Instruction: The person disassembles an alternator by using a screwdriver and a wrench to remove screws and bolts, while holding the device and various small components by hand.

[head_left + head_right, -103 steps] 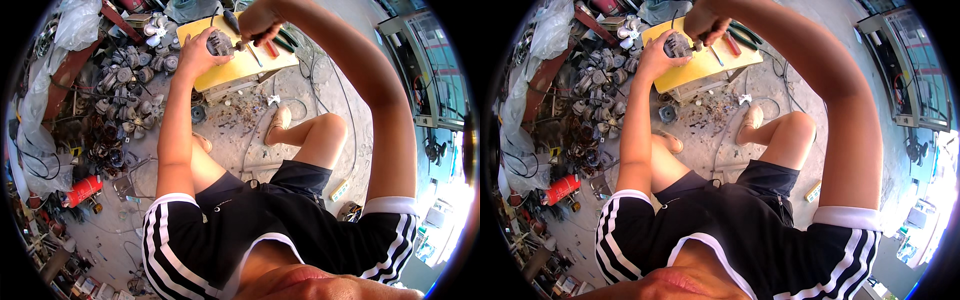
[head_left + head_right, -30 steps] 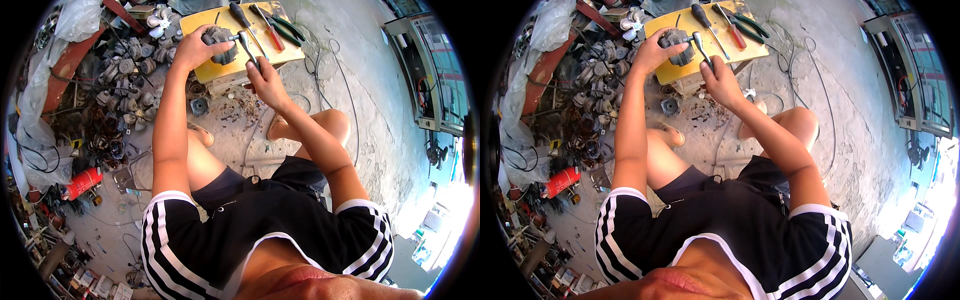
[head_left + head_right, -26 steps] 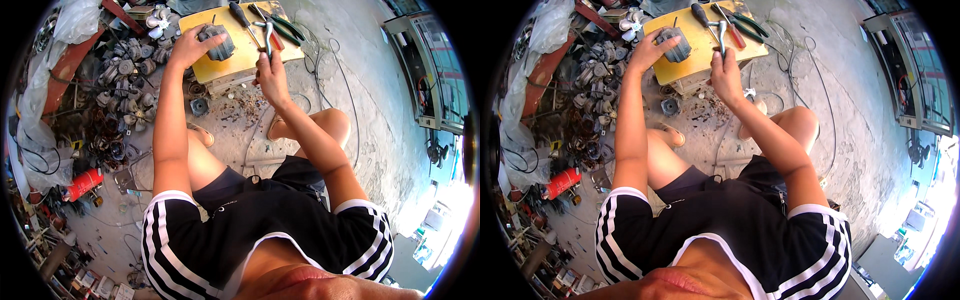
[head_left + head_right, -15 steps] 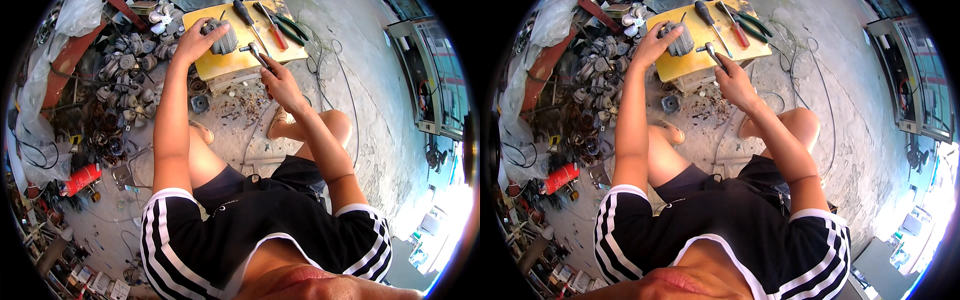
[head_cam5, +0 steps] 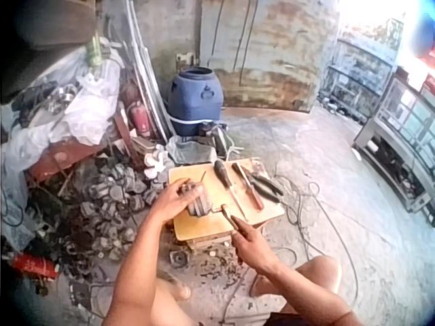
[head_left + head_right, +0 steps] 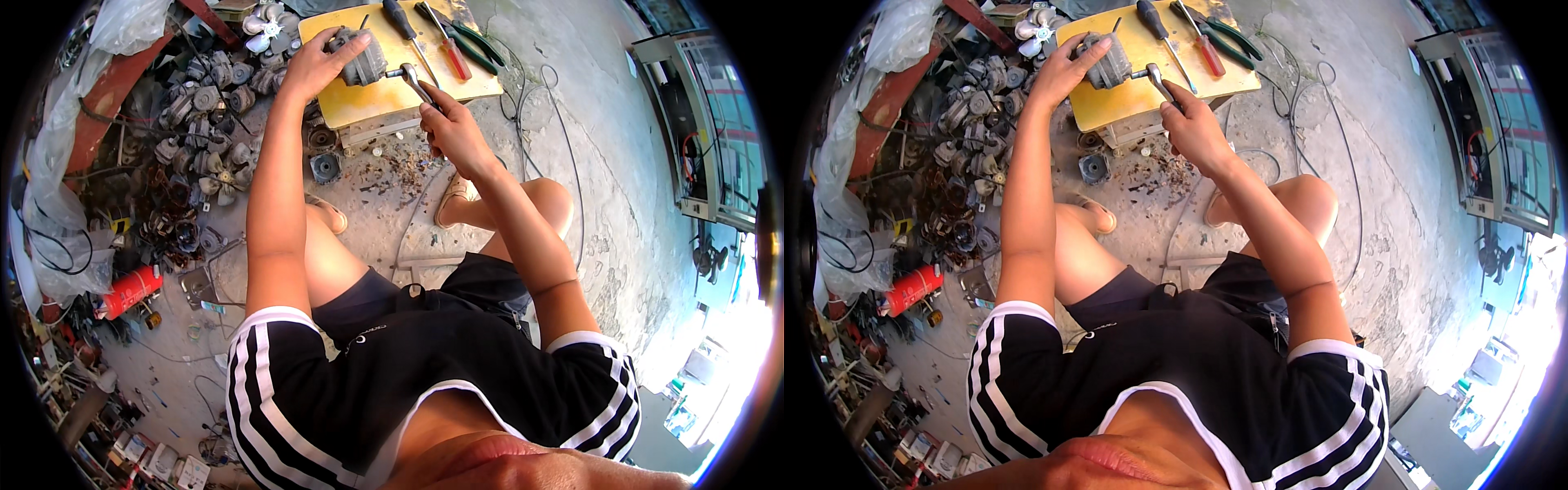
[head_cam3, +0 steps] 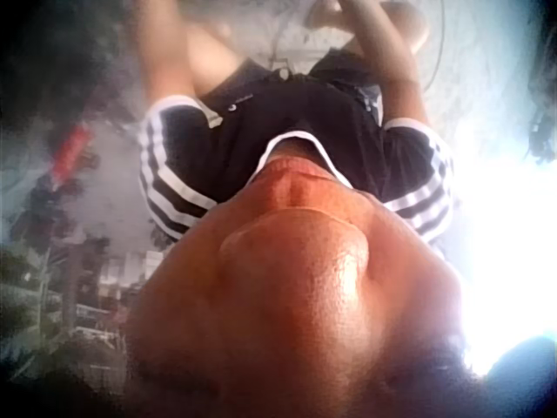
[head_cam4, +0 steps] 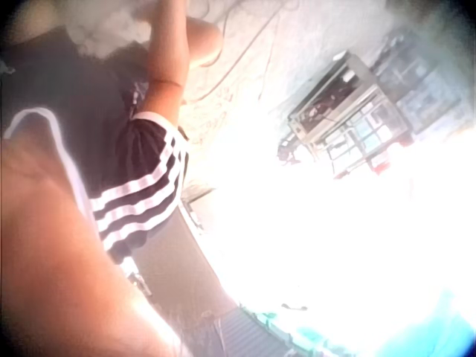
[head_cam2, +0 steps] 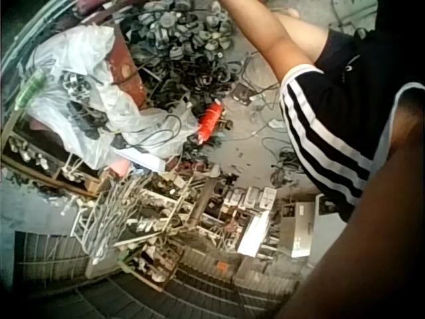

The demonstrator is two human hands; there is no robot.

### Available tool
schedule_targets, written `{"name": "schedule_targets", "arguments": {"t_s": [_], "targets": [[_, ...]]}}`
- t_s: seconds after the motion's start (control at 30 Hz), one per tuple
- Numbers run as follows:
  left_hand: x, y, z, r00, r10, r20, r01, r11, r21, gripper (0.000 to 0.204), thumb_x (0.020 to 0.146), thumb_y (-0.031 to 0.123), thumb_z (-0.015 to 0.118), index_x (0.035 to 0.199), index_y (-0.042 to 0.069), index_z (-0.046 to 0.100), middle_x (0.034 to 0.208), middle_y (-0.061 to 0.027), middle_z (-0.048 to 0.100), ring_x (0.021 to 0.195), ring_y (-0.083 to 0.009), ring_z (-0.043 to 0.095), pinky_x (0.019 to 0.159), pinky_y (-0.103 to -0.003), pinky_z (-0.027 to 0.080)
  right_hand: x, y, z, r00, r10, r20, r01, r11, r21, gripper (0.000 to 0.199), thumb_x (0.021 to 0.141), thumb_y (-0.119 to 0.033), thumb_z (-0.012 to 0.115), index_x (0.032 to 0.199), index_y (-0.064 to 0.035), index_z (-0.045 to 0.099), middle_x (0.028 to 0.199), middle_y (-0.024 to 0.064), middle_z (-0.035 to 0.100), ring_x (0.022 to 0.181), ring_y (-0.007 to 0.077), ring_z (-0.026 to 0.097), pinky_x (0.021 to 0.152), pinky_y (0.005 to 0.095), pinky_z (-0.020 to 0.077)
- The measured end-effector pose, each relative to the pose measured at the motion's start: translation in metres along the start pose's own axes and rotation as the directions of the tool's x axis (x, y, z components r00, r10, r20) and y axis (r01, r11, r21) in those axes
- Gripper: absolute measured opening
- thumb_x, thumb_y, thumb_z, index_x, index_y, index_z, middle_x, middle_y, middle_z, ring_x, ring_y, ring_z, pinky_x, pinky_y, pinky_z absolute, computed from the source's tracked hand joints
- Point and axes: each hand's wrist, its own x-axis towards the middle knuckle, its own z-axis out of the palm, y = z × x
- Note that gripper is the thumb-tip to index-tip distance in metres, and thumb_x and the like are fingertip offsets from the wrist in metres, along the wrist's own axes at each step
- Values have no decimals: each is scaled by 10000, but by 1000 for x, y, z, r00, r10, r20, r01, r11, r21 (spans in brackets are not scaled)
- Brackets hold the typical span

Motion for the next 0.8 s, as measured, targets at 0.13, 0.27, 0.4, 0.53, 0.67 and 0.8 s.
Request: {"name": "schedule_targets", "arguments": {"t_s": [0.13, 0.27, 0.4, 0.53, 0.67, 0.8], "targets": [[-1, 2, -1, 1000, -19, 13, 19, 1000, 2, 1022, 671, 760, 624, 1299, -37, 509, 1177, -204, 606, 1077, -259, 587, 924, -337, 442, -2, -4, 1, 1000, -16, 26, 17, 1000, -20, 453, 984, -193, 467, 1423, -108, 396, 742, -38, 429, 610, 59, 405, 512, 228, 412], [-1, 6, 0, 1000, -10, 3, 10, 999, 38, 995, 702, 726, 635, 1300, -57, 500, 1186, -201, 600, 1074, -240, 583, 926, -325, 434, 0, -10, 1, 999, 21, 35, -22, 1000, 17, 466, 972, -183, 485, 1422, -103, 392, 751, -39, 452, 615, 57, 422, 510, 222, 409], [3, -7, 3, 998, -37, -54, 39, 998, 51, 1103, 599, 875, 533, 1320, 40, 522, 1237, -230, 581, 1176, -347, 546, 1007, -411, 384, 13, -42, -16, 962, 174, 209, -177, 984, -7, 481, 950, -175, 506, 1410, -83, 400, 729, -31, 478, 595, 67, 457, 498, 233, 413], [3, -2, 5, 997, -58, -53, 61, 996, 65, 1095, 608, 882, 506, 1327, 56, 521, 1242, -223, 581, 1191, -349, 533, 1038, -453, 320, 16, -71, -16, 962, 141, 235, -56, 940, -338, 468, 942, -190, 514, 1379, -51, 426, 695, -13, 497, 589, 77, 497, 509, 241, 437], [1, 6, 3, 998, -47, -41, 51, 992, 114, 1008, 693, 768, 591, 1309, -25, 509, 1206, -221, 594, 1122, -281, 573, 961, -356, 411, 23, -76, -23, 930, 256, 264, -227, 964, -135, 355, 945, -181, 513, 1266, -30, 498, 705, -10, 532, 561, 52, 505, 471, 191, 435], [0, 8, 4, 996, -60, -60, 67, 991, 118, 1031, 668, 814, 547, 1315, 12, 516, 1207, -212, 600, 1142, -302, 561, 988, -399, 369, 34, -76, -26, 860, 374, 347, -409, 912, 30, 187, 960, -222, 481, 879, -74, 561, 651, -15, 577, 486, 30, 498, 432, 142, 450]]}}
